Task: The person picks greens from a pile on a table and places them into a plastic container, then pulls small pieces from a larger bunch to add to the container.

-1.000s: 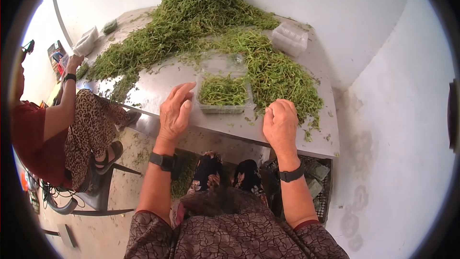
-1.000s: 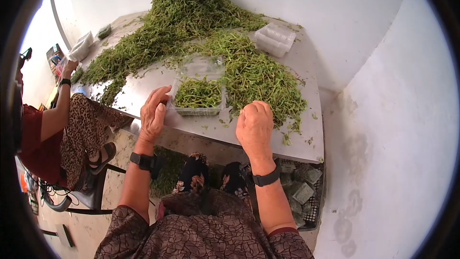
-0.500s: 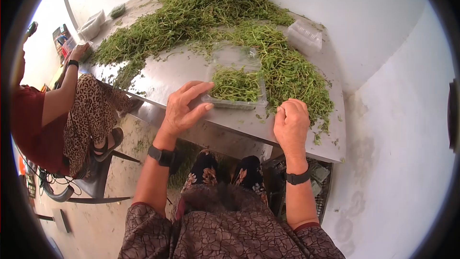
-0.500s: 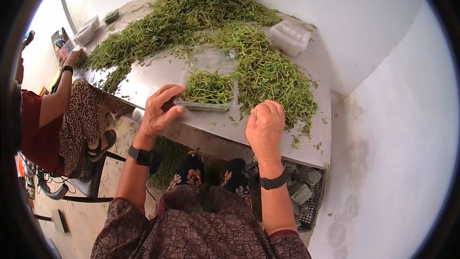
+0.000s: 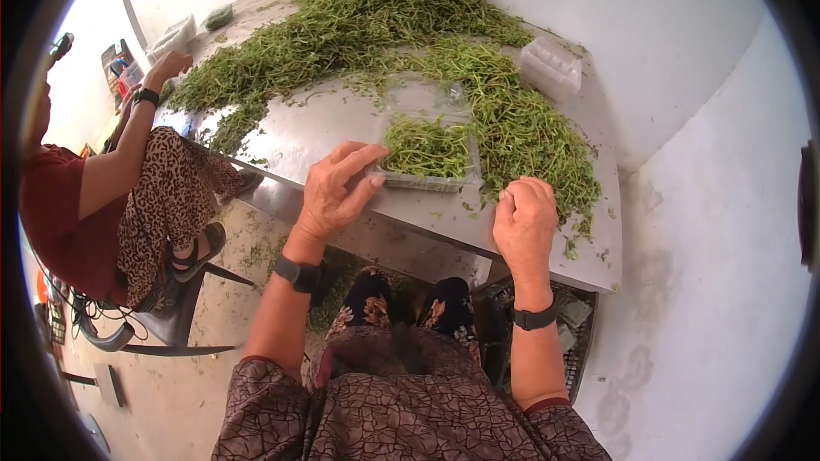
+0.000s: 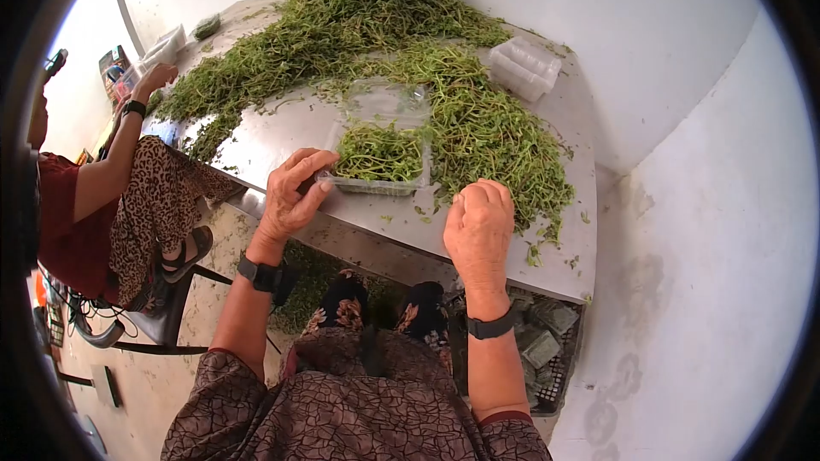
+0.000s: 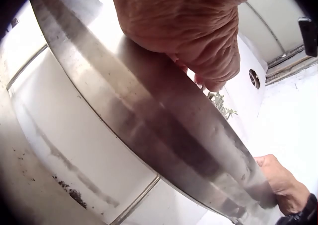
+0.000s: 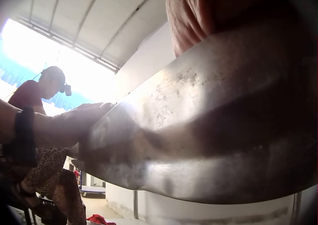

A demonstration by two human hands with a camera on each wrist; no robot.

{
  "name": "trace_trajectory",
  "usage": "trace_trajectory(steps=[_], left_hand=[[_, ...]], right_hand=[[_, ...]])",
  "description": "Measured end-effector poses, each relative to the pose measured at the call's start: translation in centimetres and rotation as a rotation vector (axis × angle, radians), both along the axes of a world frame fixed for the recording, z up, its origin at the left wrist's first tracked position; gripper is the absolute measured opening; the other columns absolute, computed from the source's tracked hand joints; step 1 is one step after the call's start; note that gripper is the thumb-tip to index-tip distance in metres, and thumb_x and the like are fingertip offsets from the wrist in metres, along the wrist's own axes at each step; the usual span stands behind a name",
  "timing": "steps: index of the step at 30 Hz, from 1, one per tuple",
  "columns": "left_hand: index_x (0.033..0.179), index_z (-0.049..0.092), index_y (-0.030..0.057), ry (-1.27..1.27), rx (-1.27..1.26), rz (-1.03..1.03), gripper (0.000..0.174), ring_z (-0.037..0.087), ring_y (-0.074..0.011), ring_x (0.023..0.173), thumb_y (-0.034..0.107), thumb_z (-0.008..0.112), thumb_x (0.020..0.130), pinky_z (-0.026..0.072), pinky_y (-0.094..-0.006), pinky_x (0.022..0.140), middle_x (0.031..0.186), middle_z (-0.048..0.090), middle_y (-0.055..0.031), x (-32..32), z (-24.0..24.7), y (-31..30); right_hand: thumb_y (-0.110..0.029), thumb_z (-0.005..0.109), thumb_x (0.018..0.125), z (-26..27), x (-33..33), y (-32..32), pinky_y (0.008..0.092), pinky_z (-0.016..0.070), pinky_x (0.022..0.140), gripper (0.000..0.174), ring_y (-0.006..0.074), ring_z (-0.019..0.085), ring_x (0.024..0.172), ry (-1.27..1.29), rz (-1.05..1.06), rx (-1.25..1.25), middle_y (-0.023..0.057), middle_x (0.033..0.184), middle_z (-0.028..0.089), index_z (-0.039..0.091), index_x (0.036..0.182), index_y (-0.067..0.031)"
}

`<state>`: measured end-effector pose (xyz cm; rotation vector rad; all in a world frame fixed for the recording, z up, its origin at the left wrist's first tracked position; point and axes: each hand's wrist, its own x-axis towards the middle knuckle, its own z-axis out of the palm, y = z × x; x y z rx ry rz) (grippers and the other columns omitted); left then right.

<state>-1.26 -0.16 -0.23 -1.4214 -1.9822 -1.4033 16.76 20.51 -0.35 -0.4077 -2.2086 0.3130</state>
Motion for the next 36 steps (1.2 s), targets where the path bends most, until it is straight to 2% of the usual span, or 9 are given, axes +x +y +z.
trace_trajectory(steps=[7, 11, 14, 19, 22, 32, 34, 36], left_hand=[[0.113, 0.069, 0.0076, 0.104, 0.011, -0.003, 0.033, 0.068, -0.029, 0.083, 0.025, 0.068, 0.085, 0.0551, -0.0355, 0.074, 0.109, 0.066, -0.013, -0.4, -0.2, -0.2], [0.112, 0.07, 0.0061, 0.014, 0.031, 0.031, 0.034, 0.069, -0.0273, 0.085, 0.028, 0.067, 0.086, 0.0552, -0.0348, 0.075, 0.113, 0.064, -0.013, -0.1, -0.4, 0.1], [0.111, 0.07, 0.0041, 0.025, 0.073, 0.053, 0.031, 0.069, -0.0248, 0.087, 0.023, 0.067, 0.087, 0.0553, -0.0338, 0.076, 0.119, 0.063, -0.0127, 0.2, -0.2, 0.1], [0.109, 0.07, 0.0024, -0.037, 0.069, -0.06, 0.025, 0.069, -0.026, 0.093, 0.003, 0.066, 0.085, 0.0557, -0.0333, 0.078, 0.123, 0.064, -0.0149, -0.6, -0.8, 0.0], [0.108, 0.07, 0.0028, -0.134, 0.077, -0.092, 0.026, 0.068, -0.0268, 0.095, 0.001, 0.067, 0.083, 0.0555, -0.033, 0.08, 0.119, 0.065, -0.0152, -0.2, -0.2, -0.1], [0.107, 0.07, 0.0032, -0.167, 0.024, -0.11, 0.025, 0.067, -0.0216, 0.093, 0.0, 0.067, 0.082, 0.054, -0.0314, 0.079, 0.116, 0.065, -0.0114, -0.1, 0.5, -0.5], [0.11, 0.072, 0.0067, -0.23, -0.023, -0.121, 0.03, 0.064, -0.0191, 0.1, -0.001, 0.066, 0.082, 0.0532, -0.0308, 0.084, 0.119, 0.064, -0.0089, -0.1, 0.6, -0.6], [0.11, 0.072, 0.0071, -0.221, -0.018, -0.123, 0.03, 0.064, -0.0186, 0.1, -0.001, 0.067, 0.082, 0.0531, -0.0307, 0.084, 0.12, 0.064, -0.0087, -0.4, 0.4, -0.6]], right_hand=[[0.002, 0.065, 0.078, 0.0, -0.1, 0.0, 0.0447, 0.0474, 0.089, 0.006, 0.0355, 0.058, 0.1, -0.004, -0.005, -0.014, 0.0179, 0.092, 0.064, 0.061, 0.082, 0.0039], [0.003, 0.065, 0.078, -0.1, 0.0, 0.1, 0.0447, 0.0474, 0.088, 0.006, 0.0355, 0.058, 0.099, 0.0, 0.005, 0.002, 0.0182, 0.092, 0.064, 0.06, 0.082, 0.0042], [0.003, 0.066, 0.078, -0.2, -0.1, 0.1, 0.0447, 0.0475, 0.088, 0.007, 0.0355, 0.058, 0.099, -0.001, 0.006, 0.005, 0.0185, 0.092, 0.064, 0.06, 0.082, 0.0045], [0.003, 0.066, 0.077, -0.1, -0.1, 0.1, 0.0444, 0.0481, 0.087, 0.008, 0.0356, 0.059, 0.099, -0.01, -0.003, 0.006, 0.0186, 0.092, 0.064, 0.06, 0.081, 0.0046], [0.003, 0.067, 0.077, -0.1, -0.1, 0.1, 0.0445, 0.0486, 0.087, 0.008, 0.0356, 0.059, 0.099, -0.006, -0.003, 0.012, 0.018, 0.091, 0.065, 0.06, 0.08, 0.0042], [0.003, 0.066, 0.077, 0.0, -0.1, 0.0, 0.0441, 0.0493, 0.086, 0.007, 0.0347, 0.06, 0.099, -0.009, 0.0, 0.004, 0.017, 0.09, 0.065, 0.06, 0.079, 0.0033], [0.003, 0.066, 0.077, 0.0, -0.1, 0.0, 0.0442, 0.0493, 0.086, 0.007, 0.0348, 0.06, 0.099, -0.009, 0.001, 0.005, 0.0171, 0.09, 0.065, 0.06, 0.079, 0.0034], [0.003, 0.066, 0.077, 0.1, 0.0, 0.0, 0.0443, 0.0493, 0.086, 0.006, 0.035, 0.06, 0.099, -0.018, -0.003, 0.004, 0.0174, 0.09, 0.065, 0.06, 0.08, 0.0035]])
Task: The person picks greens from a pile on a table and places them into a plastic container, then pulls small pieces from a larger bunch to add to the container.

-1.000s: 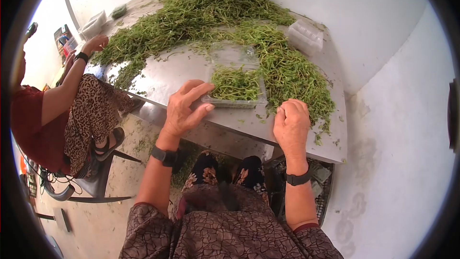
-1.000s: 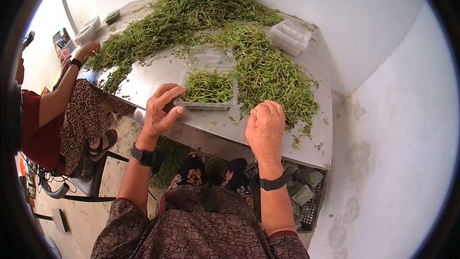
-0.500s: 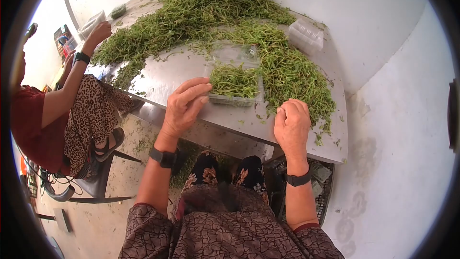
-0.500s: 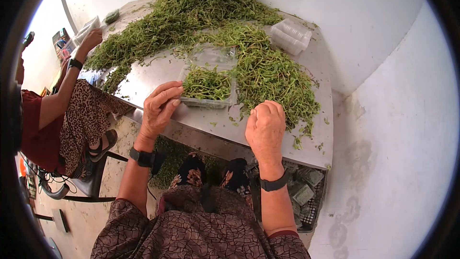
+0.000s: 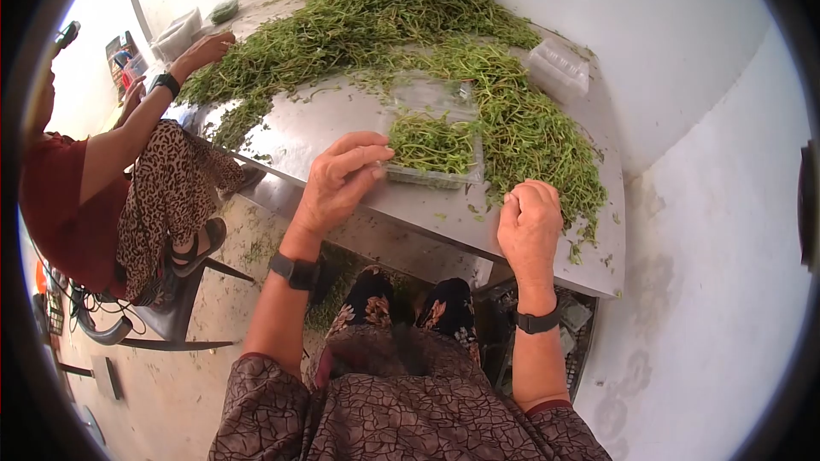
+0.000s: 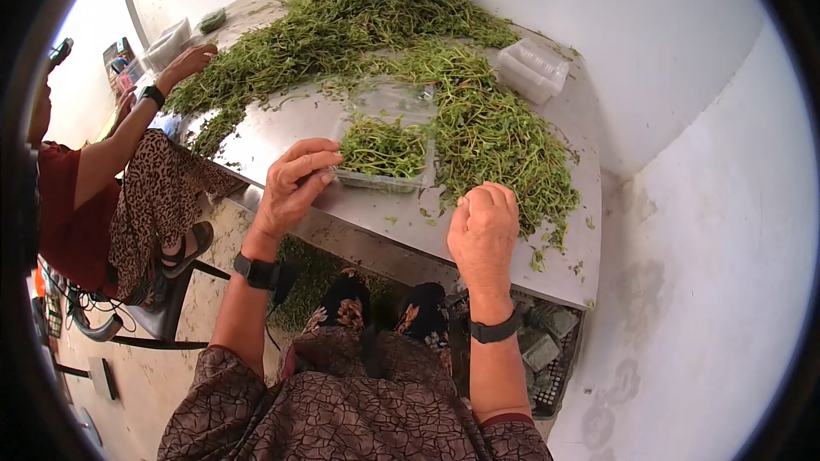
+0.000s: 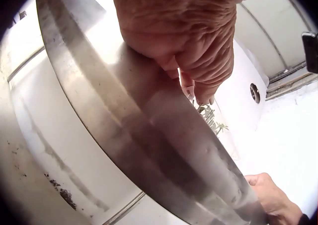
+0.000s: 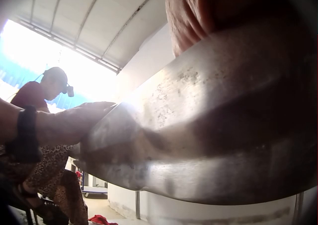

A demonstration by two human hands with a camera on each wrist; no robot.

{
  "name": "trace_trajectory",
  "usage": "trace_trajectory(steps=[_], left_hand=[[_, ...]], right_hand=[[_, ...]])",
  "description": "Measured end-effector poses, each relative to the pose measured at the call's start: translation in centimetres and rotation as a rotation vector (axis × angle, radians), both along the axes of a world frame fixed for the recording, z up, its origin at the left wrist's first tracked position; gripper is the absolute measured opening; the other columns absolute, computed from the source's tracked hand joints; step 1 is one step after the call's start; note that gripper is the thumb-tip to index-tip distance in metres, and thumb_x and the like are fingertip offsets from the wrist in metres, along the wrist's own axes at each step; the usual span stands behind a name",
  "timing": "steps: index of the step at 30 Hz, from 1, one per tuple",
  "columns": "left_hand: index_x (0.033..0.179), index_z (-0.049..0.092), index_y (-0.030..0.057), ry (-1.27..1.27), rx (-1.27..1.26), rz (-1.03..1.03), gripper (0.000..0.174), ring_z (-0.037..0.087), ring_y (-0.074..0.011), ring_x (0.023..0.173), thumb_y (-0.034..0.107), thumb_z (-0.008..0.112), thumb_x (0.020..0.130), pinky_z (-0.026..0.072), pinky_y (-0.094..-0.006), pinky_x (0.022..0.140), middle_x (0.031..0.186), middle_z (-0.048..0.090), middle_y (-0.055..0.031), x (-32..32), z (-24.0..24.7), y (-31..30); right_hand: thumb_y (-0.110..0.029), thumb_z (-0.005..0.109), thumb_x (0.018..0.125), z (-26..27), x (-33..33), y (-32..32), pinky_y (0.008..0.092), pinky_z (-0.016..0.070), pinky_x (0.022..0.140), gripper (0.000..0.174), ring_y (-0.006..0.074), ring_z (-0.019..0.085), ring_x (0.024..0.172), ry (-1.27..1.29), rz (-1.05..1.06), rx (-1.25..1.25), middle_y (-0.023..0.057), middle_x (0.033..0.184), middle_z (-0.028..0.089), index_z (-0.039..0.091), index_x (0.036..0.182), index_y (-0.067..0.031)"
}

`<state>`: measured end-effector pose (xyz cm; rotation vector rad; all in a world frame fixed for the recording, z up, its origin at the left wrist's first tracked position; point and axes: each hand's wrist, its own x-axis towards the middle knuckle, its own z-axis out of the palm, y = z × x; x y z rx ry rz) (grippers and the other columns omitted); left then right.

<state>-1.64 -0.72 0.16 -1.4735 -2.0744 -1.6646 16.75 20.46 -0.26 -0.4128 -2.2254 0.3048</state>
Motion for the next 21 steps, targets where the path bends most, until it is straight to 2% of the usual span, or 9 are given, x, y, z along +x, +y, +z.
trace_trajectory(steps=[5, 7, 14, 16, 21], left_hand=[[0.11, 0.072, 0.0078, -0.036, -0.012, -0.012, 0.029, 0.064, -0.0176, 0.1, 0.001, 0.068, 0.082, 0.0531, -0.0302, 0.085, 0.12, 0.063, -0.0079, 0.04, 0.14, -0.06], [0.106, 0.071, 0.0027, -0.013, 0.029, -0.017, 0.024, 0.065, -0.0174, 0.088, 0.002, 0.068, 0.082, 0.0534, -0.0297, 0.077, 0.117, 0.064, -0.0094, 0.03, 0.14, 0.11], [0.105, 0.071, 0.001, -0.01, 0.02, -0.064, 0.024, 0.066, -0.0174, 0.084, 0.002, 0.069, 0.081, 0.054, -0.0288, 0.074, 0.116, 0.064, -0.0117, -0.61, 0.14, -0.09], [0.105, 0.071, 0.0003, 0.06, 0.027, -0.036, 0.024, 0.066, -0.0176, 0.083, 0.002, 0.07, 0.081, 0.0541, -0.0285, 0.073, 0.115, 0.064, -0.0125, -0.62, -0.11, -0.03], [0.101, 0.07, 0.0, 0.001, 0.037, -0.033, 0.023, 0.067, -0.0202, 0.085, -0.001, 0.07, 0.078, 0.0539, -0.03, 0.073, 0.109, 0.064, -0.0125, 0.17, 0.19, 0.09]], right_hand=[[0.003, 0.066, 0.077, -0.03, -0.02, 0.04, 0.0442, 0.0492, 0.086, 0.006, 0.0353, 0.06, 0.1, 0.0, 0.004, 0.005, 0.0177, 0.09, 0.065, 0.06, 0.08, 0.0038], [0.003, 0.066, 0.077, 0.06, 0.01, 0.0, 0.0442, 0.0491, 0.086, 0.006, 0.0355, 0.06, 0.1, -0.001, 0.009, 0.005, 0.0179, 0.09, 0.065, 0.06, 0.08, 0.0039], [0.004, 0.065, 0.077, 0.21, -0.03, 0.08, 0.0446, 0.0486, 0.085, 0.007, 0.036, 0.06, 0.098, 0.01, 0.032, 0.014, 0.0173, 0.088, 0.064, 0.059, 0.079, 0.0037], [0.004, 0.065, 0.077, 0.25, 0.13, 0.05, 0.0445, 0.0486, 0.084, 0.007, 0.0358, 0.06, 0.098, 0.004, 0.041, 0.024, 0.017, 0.088, 0.064, 0.059, 0.079, 0.0035], [0.006, 0.063, 0.077, 0.55, 0.12, 0.13, 0.0438, 0.0498, 0.086, 0.006, 0.0358, 0.062, 0.098, 0.057, 0.112, -0.006, 0.0164, 0.091, 0.066, 0.06, 0.081, 0.0034]])
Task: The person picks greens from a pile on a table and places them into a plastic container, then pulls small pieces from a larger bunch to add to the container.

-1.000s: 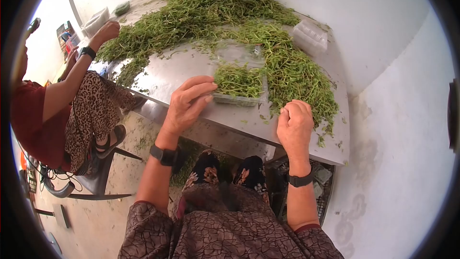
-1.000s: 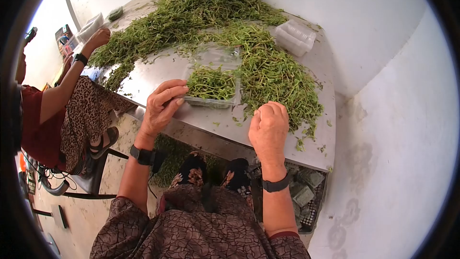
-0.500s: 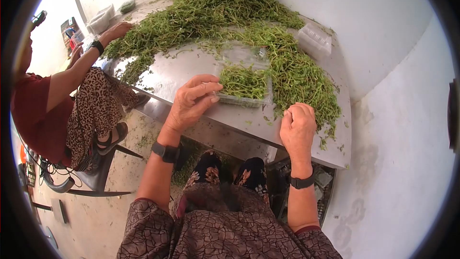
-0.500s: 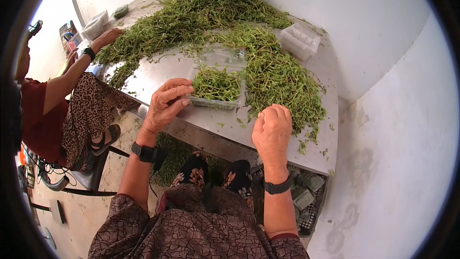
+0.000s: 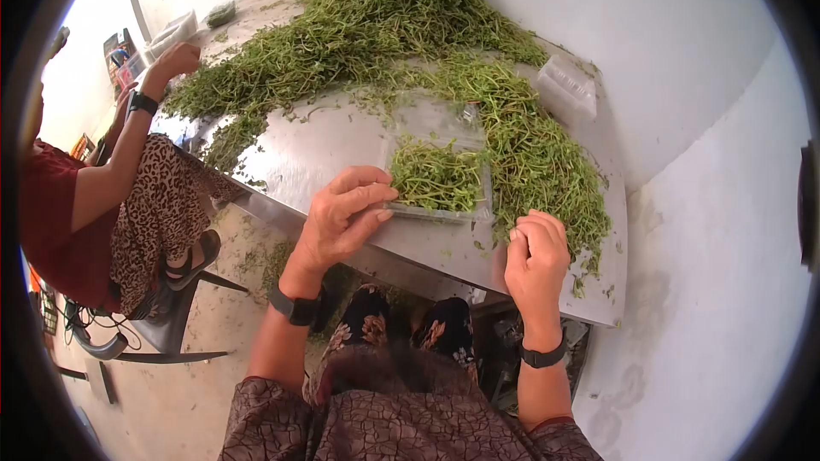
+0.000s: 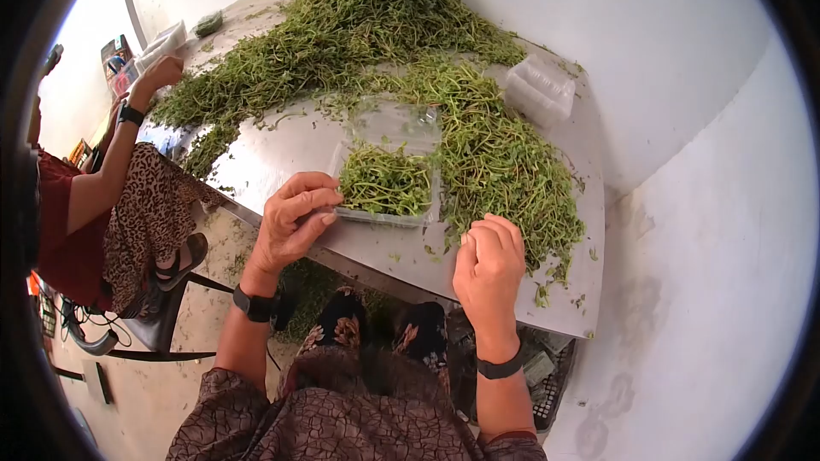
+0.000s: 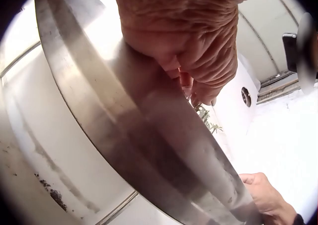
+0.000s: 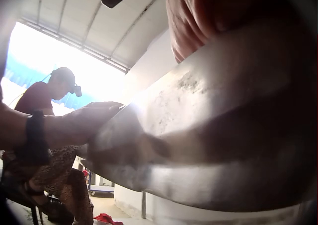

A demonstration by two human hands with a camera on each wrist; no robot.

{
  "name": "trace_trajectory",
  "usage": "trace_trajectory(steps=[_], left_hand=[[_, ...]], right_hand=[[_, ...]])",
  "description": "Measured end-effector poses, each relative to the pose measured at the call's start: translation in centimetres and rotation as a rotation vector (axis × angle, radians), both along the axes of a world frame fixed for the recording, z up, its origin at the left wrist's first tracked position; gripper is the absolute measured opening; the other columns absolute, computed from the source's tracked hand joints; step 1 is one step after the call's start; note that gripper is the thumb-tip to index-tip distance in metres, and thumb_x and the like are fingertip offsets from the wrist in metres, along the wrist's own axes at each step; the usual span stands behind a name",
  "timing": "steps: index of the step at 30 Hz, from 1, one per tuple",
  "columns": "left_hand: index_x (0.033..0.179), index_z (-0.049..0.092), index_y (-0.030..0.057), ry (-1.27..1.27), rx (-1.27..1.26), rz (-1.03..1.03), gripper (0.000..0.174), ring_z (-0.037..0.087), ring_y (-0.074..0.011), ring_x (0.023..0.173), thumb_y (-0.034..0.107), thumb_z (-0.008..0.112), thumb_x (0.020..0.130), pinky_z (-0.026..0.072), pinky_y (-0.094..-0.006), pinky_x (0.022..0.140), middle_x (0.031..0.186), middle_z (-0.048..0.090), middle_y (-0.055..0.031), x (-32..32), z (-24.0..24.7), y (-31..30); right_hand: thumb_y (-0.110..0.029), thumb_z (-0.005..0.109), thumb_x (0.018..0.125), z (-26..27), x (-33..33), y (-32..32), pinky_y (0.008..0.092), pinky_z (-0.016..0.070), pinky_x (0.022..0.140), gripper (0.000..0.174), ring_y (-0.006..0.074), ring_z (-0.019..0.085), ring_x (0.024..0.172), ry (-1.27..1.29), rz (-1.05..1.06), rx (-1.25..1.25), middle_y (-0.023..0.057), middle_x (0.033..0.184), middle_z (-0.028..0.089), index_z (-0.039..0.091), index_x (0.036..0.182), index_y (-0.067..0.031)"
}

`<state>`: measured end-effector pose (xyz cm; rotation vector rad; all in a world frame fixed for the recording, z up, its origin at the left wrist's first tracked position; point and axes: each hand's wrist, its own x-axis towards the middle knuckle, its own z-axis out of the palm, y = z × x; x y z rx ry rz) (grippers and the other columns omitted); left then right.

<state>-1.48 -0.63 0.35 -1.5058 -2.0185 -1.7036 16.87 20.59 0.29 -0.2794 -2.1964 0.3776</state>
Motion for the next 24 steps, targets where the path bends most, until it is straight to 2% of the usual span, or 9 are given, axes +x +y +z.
trace_trajectory(steps=[3, 10, 15, 17, 19, 21, 22, 24], left_hand=[[0.1, 0.07, 0.0007, 0.101, 0.0, -0.009, 0.023, 0.066, -0.0233, 0.084, -0.002, 0.069, 0.077, 0.0538, -0.0319, 0.073, 0.107, 0.063, -0.0125, -0.5, 0.1, 0.1], [0.099, 0.07, 0.0014, 0.108, 0.008, -0.005, 0.023, 0.064, -0.0265, 0.084, -0.002, 0.07, 0.076, 0.0533, -0.0339, 0.073, 0.102, 0.063, -0.0117, 0.0, 0.5, 0.2], [0.097, 0.071, 0.0021, 0.126, 0.046, -0.021, 0.023, 0.064, -0.0256, 0.081, -0.002, 0.071, 0.075, 0.0531, -0.0334, 0.071, 0.098, 0.063, -0.0113, 0.0, 0.3, 0.5], [0.097, 0.071, 0.0022, 0.118, 0.05, -0.018, 0.022, 0.064, -0.0252, 0.08, -0.002, 0.072, 0.075, 0.0529, -0.0332, 0.069, 0.096, 0.062, -0.0109, 0.3, 0.4, 0.7], [0.096, 0.071, 0.0022, 0.111, 0.051, -0.017, 0.022, 0.064, -0.0247, 0.078, -0.001, 0.073, 0.075, 0.0526, -0.0329, 0.068, 0.095, 0.062, -0.0106, 0.6, 0.4, 0.9], [0.096, 0.071, 0.0022, 0.128, 0.064, -0.014, 0.022, 0.063, -0.0241, 0.075, 0.0, 0.074, 0.074, 0.0522, -0.033, 0.065, 0.093, 0.061, -0.0099, 0.9, 0.3, 1.4], [0.096, 0.071, 0.0022, 0.126, 0.066, -0.013, 0.022, 0.063, -0.0241, 0.075, 0.0, 0.074, 0.074, 0.0522, -0.033, 0.065, 0.093, 0.061, -0.0099, 1.0, 0.2, 1.6], [0.098, 0.072, 0.004, 0.165, 0.055, -0.002, 0.027, 0.061, -0.0217, 0.076, -0.001, 0.077, 0.071, 0.0509, -0.0315, 0.067, 0.094, 0.062, -0.0083, 1.2, 0.0, 1.9]], right_hand=[[0.007, 0.063, 0.079, 1.2, 0.3, -0.3, 0.0432, 0.0512, 0.085, 0.007, 0.0354, 0.064, 0.097, 0.041, 0.055, -0.1, 0.0158, 0.092, 0.067, 0.061, 0.084, 0.0031], [0.004, 0.067, 0.08, 6.6, -2.4, -0.9, 0.0419, 0.0517, 0.087, 0.009, 0.0353, 0.064, 0.101, 0.048, 0.182, -0.024, 0.0162, 0.094, 0.068, 0.064, 0.088, 0.0023], [-0.003, 0.071, 0.081, 6.7, -4.0, -1.2, 0.0439, 0.0502, 0.091, 0.018, 0.0384, 0.062, 0.106, -0.065, 0.166, 0.021, 0.0195, 0.101, 0.068, 0.066, 0.098, 0.0029], [-0.004, 0.07, 0.082, 5.9, -3.8, -1.0, 0.0441, 0.05, 0.091, 0.019, 0.0389, 0.061, 0.107, -0.063, 0.027, 0.026, 0.02, 0.102, 0.067, 0.066, 0.099, 0.0023], [-0.006, 0.07, 0.083, 5.0, -3.4, -1.0, 0.0435, 0.0508, 0.088, 0.022, 0.0381, 0.062, 0.103, -0.085, -0.005, 0.015, 0.02, 0.102, 0.067, 0.066, 0.102, 0.0019], [-0.009, 0.07, 0.084, 4.5, -3.0, -1.0, 0.0412, 0.0531, 0.078, 0.024, 0.0363, 0.066, 0.087, -0.166, -0.072, -0.12, 0.0179, 0.092, 0.069, 0.066, 0.104, 0.002], [-0.009, 0.07, 0.084, 4.4, -3.1, -1.0, 0.0412, 0.0531, 0.078, 0.024, 0.0363, 0.066, 0.087, -0.167, -0.071, -0.119, 0.0179, 0.092, 0.069, 0.066, 0.104, 0.002], [-0.013, 0.069, 0.087, 4.2, -3.2, -1.2, 0.0357, 0.0524, 0.065, 0.024, 0.0293, 0.067, 0.069, -0.197, -0.105, -0.302, 0.0148, 0.078, 0.069, 0.065, 0.104, 0.0033]])
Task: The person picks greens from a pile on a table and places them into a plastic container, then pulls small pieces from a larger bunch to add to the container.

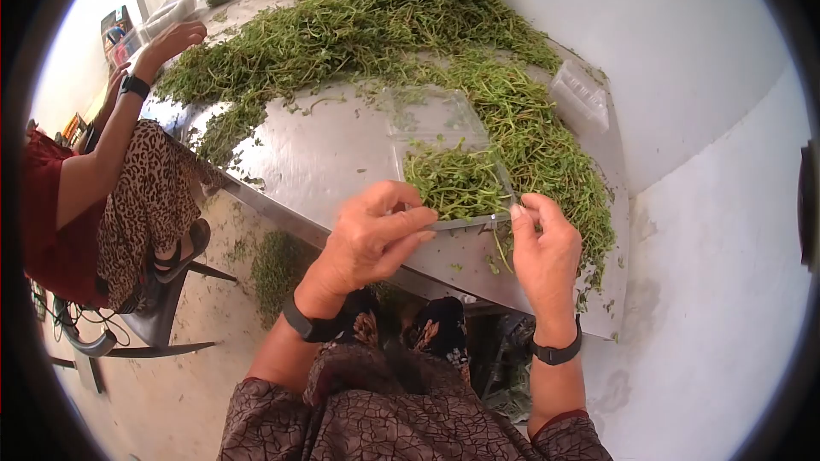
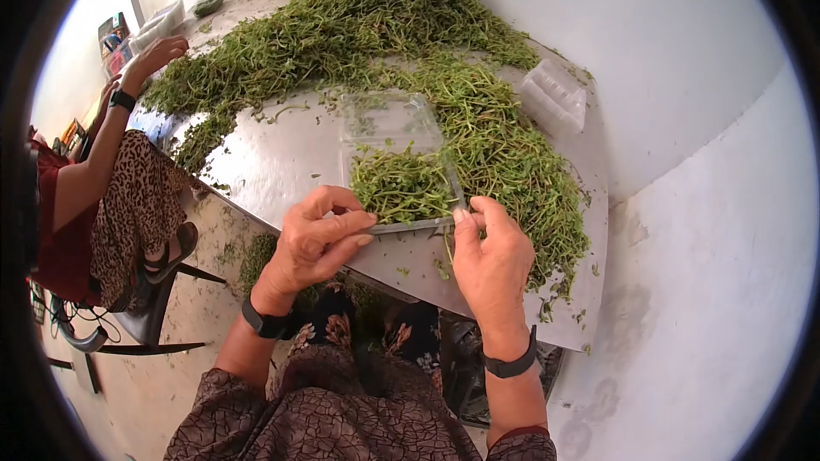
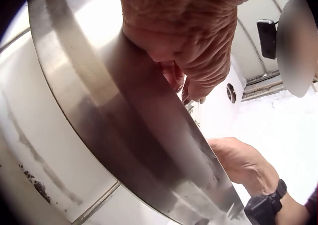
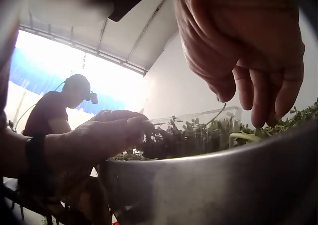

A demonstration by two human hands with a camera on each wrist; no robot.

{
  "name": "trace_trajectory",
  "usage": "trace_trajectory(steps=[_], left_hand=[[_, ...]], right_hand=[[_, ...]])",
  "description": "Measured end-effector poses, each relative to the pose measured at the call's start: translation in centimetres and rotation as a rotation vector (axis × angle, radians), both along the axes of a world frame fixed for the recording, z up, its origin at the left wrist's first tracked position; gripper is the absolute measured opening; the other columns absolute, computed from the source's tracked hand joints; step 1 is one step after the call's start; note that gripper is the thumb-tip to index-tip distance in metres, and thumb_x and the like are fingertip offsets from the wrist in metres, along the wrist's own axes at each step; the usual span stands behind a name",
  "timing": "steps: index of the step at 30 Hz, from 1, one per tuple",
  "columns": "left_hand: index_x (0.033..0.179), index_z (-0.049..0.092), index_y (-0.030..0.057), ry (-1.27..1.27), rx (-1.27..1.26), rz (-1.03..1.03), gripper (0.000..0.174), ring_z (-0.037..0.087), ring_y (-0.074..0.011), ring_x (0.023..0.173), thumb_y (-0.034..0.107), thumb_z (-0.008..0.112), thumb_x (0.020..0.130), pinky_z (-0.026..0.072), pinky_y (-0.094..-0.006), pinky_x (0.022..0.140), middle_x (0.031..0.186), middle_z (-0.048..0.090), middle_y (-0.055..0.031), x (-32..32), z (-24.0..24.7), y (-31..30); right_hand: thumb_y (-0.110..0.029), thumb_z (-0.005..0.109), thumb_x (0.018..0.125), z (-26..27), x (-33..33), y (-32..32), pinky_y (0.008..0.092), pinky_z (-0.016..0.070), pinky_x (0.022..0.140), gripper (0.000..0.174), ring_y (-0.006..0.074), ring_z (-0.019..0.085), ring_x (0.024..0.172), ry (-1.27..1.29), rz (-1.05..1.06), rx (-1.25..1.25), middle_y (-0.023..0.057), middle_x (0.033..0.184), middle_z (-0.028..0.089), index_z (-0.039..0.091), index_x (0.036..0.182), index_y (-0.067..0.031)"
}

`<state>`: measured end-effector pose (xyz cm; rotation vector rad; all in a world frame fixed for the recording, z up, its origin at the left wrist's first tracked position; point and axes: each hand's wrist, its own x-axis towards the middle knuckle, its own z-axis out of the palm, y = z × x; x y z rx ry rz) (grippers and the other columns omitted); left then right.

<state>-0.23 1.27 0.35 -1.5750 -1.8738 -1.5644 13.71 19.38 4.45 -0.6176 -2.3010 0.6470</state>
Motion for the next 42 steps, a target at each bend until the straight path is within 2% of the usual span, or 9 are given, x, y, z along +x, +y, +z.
trace_trajectory(steps=[6, 11, 13, 17, 19, 25, 32, 37, 42], left_hand=[[0.1, 0.072, 0.0057, 0.168, -0.007, 0.071, 0.03, 0.059, -0.0206, 0.069, 0.003, 0.079, 0.071, 0.0485, -0.0328, 0.06, 0.092, 0.061, -0.0073, 1.4, 0.4, 1.5], [0.101, 0.071, 0.0048, 0.212, -0.008, 0.084, 0.032, 0.059, -0.0212, 0.068, 0.004, 0.08, 0.07, 0.0476, -0.0325, 0.058, 0.093, 0.061, -0.0083, 1.7, 0.3, 1.9], [0.101, 0.071, 0.0042, 0.047, 0.035, -0.009, 0.024, 0.061, -0.0186, 0.071, 0.009, 0.076, 0.078, 0.0482, -0.0301, 0.06, 0.095, 0.063, -0.0101, 1.6, 0.6, 1.9], [0.104, 0.069, 0.0017, -0.174, 0.128, 0.061, 0.019, 0.063, -0.0145, 0.074, 0.016, 0.067, 0.091, 0.05, -0.0294, 0.063, 0.099, 0.064, -0.0115, 1.5, 0.7, 0.3], [0.115, 0.063, -0.0027, -0.688, 0.106, 0.358, 0.029, 0.062, -0.0114, 0.076, 0.021, 0.056, 0.1, 0.053, -0.0273, 0.066, 0.1, 0.064, -0.0118, 0.9, 0.9, -0.2], [0.125, 0.05, -0.0102, -1.135, 0.153, 0.222, 0.04, 0.062, -0.0103, 0.075, 0.021, 0.055, 0.101, 0.0567, -0.0248, 0.069, 0.099, 0.064, -0.0104, -2.0, 2.2, -0.1], [0.123, 0.052, -0.0132, -1.226, 0.16, 0.201, 0.045, 0.061, -0.0128, 0.073, 0.023, 0.059, 0.098, 0.0558, -0.0263, 0.068, 0.094, 0.064, -0.0124, -3.4, 2.5, -0.7], [0.106, 0.057, -0.0056, -1.28, 0.123, 0.186, 0.031, 0.059, -0.0105, 0.067, 0.023, 0.061, 0.097, 0.0514, -0.0236, 0.06, 0.09, 0.064, -0.0102, -4.1, 2.9, -1.1], [0.101, 0.056, -0.0033, -1.251, 0.001, 0.206, 0.027, 0.062, -0.0124, 0.064, 0.023, 0.062, 0.097, 0.0526, -0.0249, 0.06, 0.087, 0.064, -0.0086, -4.8, 4.4, -1.6]], right_hand=[[-0.018, 0.066, 0.093, -0.4, -1.2, 0.0, 0.0279, 0.0488, 0.059, 0.032, 0.0139, 0.065, 0.065, 0.055, -0.014, -0.443, 0.0122, 0.072, 0.069, 0.058, 0.113, 0.0066], [-0.015, 0.063, 0.094, -0.4, -1.8, 0.0, 0.0256, 0.0479, 0.058, 0.037, 0.0117, 0.063, 0.066, 0.134, -0.034, -0.596, 0.0114, 0.075, 0.069, 0.052, 0.12, 0.0074], [-0.014, 0.064, 0.093, -0.3, -2.0, 0.0, 0.025, 0.0478, 0.057, 0.037, 0.011, 0.063, 0.066, 0.133, -0.012, -0.672, 0.0113, 0.076, 0.069, 0.052, 0.121, 0.007], [-0.011, 0.064, 0.092, 0.4, -2.0, 0.1, 0.0248, 0.0477, 0.056, 0.038, 0.0106, 0.063, 0.065, 0.097, -0.042, -0.721, 0.0107, 0.076, 0.069, 0.051, 0.122, 0.0068], [-0.01, 0.063, 0.091, 0.2, -2.0, 0.1, 0.0252, 0.048, 0.055, 0.037, 0.0102, 0.062, 0.065, 0.118, -0.021, -0.741, 0.0094, 0.075, 0.068, 0.051, 0.122, 0.0066], [-0.008, 0.063, 0.089, 0.9, -2.3, 0.0, 0.0261, 0.0493, 0.056, 0.038, 0.0114, 0.063, 0.068, 0.09, 0.007, -0.76, 0.0075, 0.072, 0.066, 0.051, 0.122, 0.0076], [-0.006, 0.063, 0.088, 1.5, -3.2, 0.1, 0.0264, 0.0492, 0.056, 0.038, 0.0114, 0.063, 0.067, 0.022, 0.064, -0.776, 0.0072, 0.071, 0.066, 0.052, 0.121, 0.0082], [-0.005, 0.062, 0.088, 2.6, -4.1, 0.7, 0.0254, 0.0483, 0.056, 0.036, 0.0107, 0.063, 0.067, -0.063, 0.145, -0.74, 0.0065, 0.072, 0.066, 0.052, 0.12, 0.0079], [-0.004, 0.061, 0.088, 3.4, -5.6, 2.1, 0.0251, 0.0485, 0.058, 0.036, 0.0107, 0.063, 0.069, -0.156, 0.162, -0.81, 0.0069, 0.075, 0.066, 0.051, 0.121, 0.0078]])
